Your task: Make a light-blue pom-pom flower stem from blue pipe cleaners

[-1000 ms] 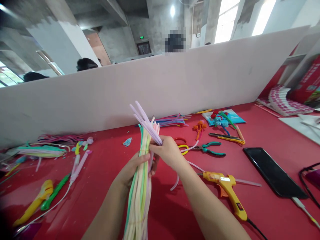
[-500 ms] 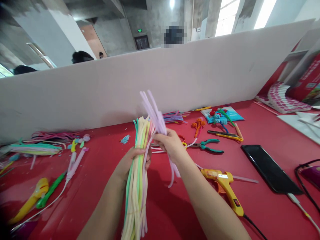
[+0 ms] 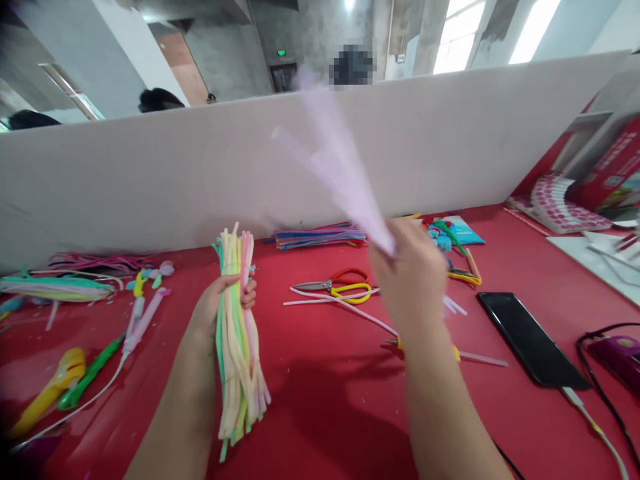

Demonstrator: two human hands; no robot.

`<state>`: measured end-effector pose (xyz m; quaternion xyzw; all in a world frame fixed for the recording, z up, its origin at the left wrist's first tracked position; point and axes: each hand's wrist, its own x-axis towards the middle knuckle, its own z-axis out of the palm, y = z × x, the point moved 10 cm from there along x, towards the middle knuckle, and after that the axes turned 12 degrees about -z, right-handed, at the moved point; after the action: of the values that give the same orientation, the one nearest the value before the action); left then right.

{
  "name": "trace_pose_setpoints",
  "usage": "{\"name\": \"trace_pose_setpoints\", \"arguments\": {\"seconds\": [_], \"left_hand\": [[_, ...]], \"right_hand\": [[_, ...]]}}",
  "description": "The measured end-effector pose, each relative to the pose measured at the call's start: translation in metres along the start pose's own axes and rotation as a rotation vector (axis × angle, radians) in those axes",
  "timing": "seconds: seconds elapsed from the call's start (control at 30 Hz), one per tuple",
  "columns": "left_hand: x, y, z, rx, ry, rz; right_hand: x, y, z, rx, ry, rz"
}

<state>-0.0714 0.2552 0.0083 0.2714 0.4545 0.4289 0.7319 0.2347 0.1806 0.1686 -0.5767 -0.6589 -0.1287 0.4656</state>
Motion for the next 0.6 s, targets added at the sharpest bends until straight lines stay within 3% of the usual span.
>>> {"name": "trace_pose_setpoints", "arguments": {"seconds": [0.07, 0.13, 0.23, 0.33, 0.43, 0.5, 0.6], "left_hand": [[-0.001, -0.003, 0.005, 0.005, -0.018, -0.016], [-0.004, -0.006, 0.010, 0.017, -0.037, -0.043], [-0.008, -0.007, 0.013, 0.025, -0.065, -0.071], [-0.010, -0.001, 0.012, 0.009, -0.076, -0.038], [-0.009, 0.001, 0.011, 0.000, -0.081, -0.005], [-0.009, 0.000, 0.014, 0.006, -0.090, -0.001], [-0.010, -0.003, 0.023, 0.005, -0.132, -0.007]], "right_hand": [[-0.013, -0.016, 0.068, -0.093, -0.480, -0.148], [-0.039, -0.026, 0.124, -0.068, -0.811, -0.244], [-0.057, -0.030, 0.165, -0.014, -0.897, -0.272], [-0.056, -0.026, 0.170, 0.033, -0.836, -0.220], [-0.043, -0.016, 0.150, 0.274, -0.669, -0.020], [-0.040, -0.010, 0.139, 0.565, -0.605, 0.165], [-0.051, -0.023, 0.138, 1.148, -0.663, 0.429]]}}
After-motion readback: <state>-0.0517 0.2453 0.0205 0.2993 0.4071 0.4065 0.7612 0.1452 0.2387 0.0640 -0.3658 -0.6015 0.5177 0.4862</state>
